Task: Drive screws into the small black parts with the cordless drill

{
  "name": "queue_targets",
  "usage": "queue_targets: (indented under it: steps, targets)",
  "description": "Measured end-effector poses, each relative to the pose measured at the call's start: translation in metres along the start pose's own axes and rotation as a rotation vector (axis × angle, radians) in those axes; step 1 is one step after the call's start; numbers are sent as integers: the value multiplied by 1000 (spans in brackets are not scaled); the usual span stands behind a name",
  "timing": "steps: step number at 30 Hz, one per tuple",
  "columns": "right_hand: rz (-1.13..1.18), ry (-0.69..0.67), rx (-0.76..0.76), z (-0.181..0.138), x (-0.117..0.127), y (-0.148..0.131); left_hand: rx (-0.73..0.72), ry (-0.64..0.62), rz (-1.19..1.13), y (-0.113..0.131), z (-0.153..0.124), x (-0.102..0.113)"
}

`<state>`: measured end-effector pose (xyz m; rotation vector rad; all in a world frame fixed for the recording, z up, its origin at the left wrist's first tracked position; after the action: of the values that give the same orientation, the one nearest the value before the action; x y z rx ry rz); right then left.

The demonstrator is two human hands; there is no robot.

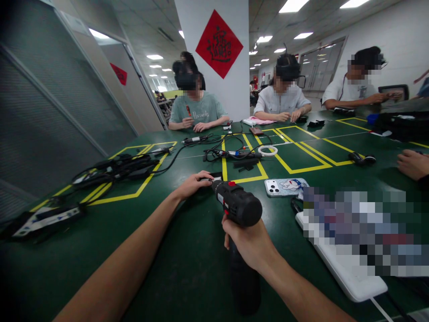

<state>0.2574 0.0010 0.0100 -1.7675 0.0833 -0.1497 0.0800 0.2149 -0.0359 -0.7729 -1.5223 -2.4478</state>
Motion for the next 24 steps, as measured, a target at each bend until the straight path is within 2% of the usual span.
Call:
queue_targets:
  steps: [14, 24]
  targets:
    - [-57, 10, 9, 0, 1, -1, -4, 3, -12, -1, 1, 0]
    - [-12, 18, 6, 0, 0, -2, -1, 11, -10, -5, 2, -1]
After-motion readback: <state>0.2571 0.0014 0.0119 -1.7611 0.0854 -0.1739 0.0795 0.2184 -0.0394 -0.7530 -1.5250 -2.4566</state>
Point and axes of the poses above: each hand's wrist, its own z-axis towards the middle knuckle, its own x-axis out of the back of the hand, y = z × x, the point moved 4 cm from there along z, towards the middle knuckle, and after that the axes turned 15 degrees about y, right-handed, at the moved point
